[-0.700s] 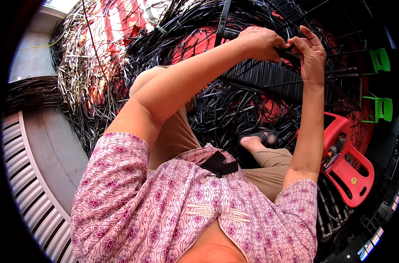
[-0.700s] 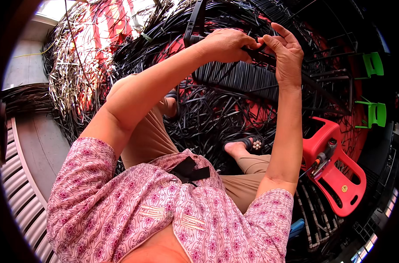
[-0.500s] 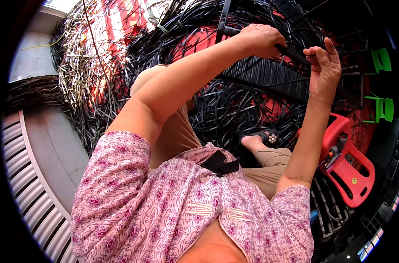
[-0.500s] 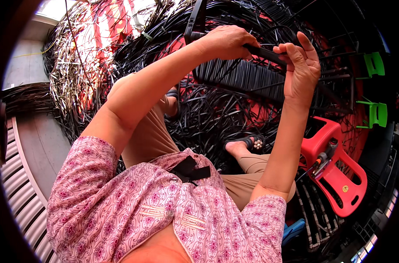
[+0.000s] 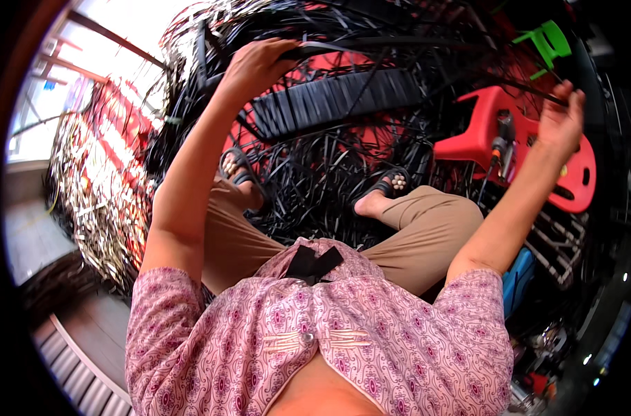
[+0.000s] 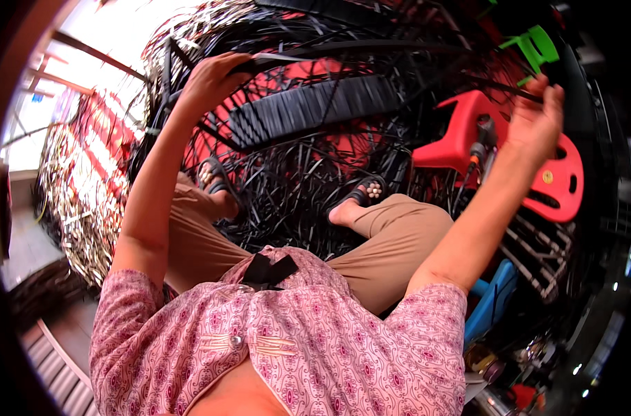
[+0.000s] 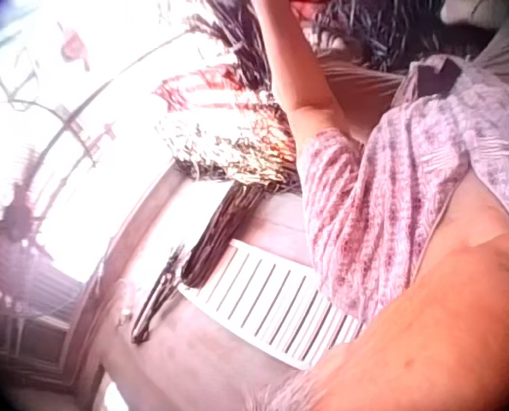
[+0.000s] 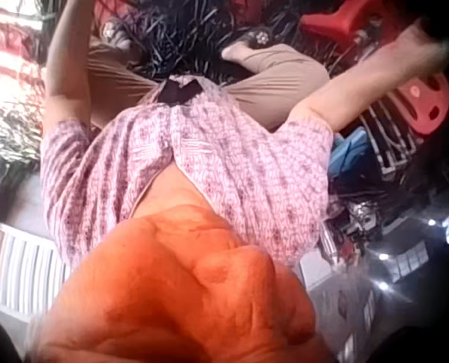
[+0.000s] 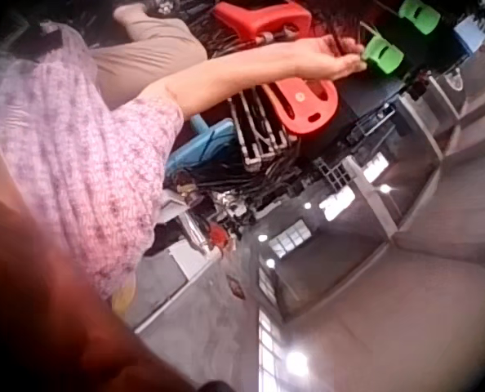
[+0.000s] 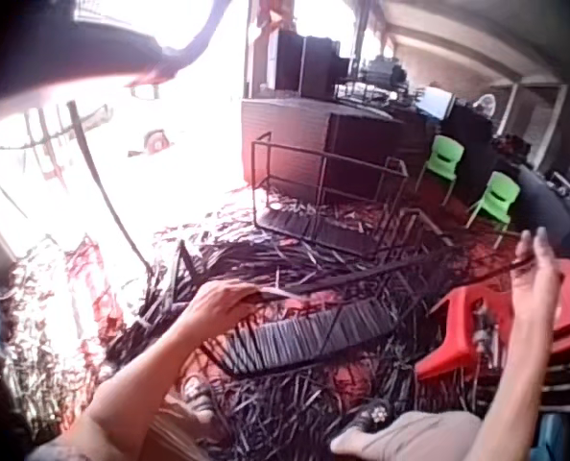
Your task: The person sits on the floor and weaves black plastic strips into a basket frame. They use a staple gun to secure the strips and pliers to trim excess material. The person repeatedly threads strips through the frame and staples them in place.
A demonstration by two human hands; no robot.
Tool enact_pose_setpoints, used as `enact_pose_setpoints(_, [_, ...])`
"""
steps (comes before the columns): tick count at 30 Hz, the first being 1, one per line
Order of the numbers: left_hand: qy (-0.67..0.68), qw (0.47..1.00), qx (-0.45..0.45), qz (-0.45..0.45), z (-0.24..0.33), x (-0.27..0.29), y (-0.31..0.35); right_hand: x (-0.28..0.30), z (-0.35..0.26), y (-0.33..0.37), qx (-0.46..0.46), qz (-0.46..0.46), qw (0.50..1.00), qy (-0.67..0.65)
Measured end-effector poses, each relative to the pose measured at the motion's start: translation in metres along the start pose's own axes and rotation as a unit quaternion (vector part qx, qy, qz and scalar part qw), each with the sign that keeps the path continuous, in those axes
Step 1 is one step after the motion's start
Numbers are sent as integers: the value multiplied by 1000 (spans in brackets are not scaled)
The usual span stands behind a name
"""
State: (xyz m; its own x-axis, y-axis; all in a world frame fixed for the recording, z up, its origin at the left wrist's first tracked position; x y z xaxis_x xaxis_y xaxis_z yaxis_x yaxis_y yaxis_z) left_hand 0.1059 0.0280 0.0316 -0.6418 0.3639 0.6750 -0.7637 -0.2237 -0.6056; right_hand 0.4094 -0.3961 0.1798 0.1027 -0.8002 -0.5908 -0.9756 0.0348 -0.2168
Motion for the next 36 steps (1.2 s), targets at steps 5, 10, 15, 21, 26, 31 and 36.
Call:
enact_pose_setpoints(5, [-12,999,39,-25,-1,-10,4,134,91,69,-187,85,915,347])
enact_pose_setpoints(10, [-19,994,100,-34,-8,-8,6,240,51,152,-267,123,866,404])
enact_pose_setpoints(15, [-5,993,107,-54,-7,-14,8,353,-89,185,-19,313,848,427])
enact_pose_setpoints(21, [20,995,93,-24,-36,-16,15,427,-270,218,249,462,705,478])
enact_pose_setpoints(26, [-14,982,160,-95,-30,-23,12,396,-364,233,375,489,408,674])
enact_pose_setpoints(31, [9,983,163,-83,-35,-24,13,375,-400,222,316,509,281,749])
enact_pose_setpoints(36, [-2,981,164,-108,-23,-26,9,411,-418,208,231,463,285,807])
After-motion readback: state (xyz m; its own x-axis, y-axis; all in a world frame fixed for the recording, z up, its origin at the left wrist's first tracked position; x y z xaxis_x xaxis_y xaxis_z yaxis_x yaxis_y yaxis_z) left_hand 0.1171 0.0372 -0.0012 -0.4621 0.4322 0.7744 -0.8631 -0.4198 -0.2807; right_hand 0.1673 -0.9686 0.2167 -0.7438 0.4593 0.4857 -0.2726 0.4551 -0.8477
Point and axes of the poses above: each hand's wrist, its own y-axis away from the middle knuckle, its own x-axis out of the back of the hand, z = x × y, the point moved 10 cm from there along -y, towards the middle knuckle, and after that the axes turned 15 degrees about z, right-handed, at the moved point
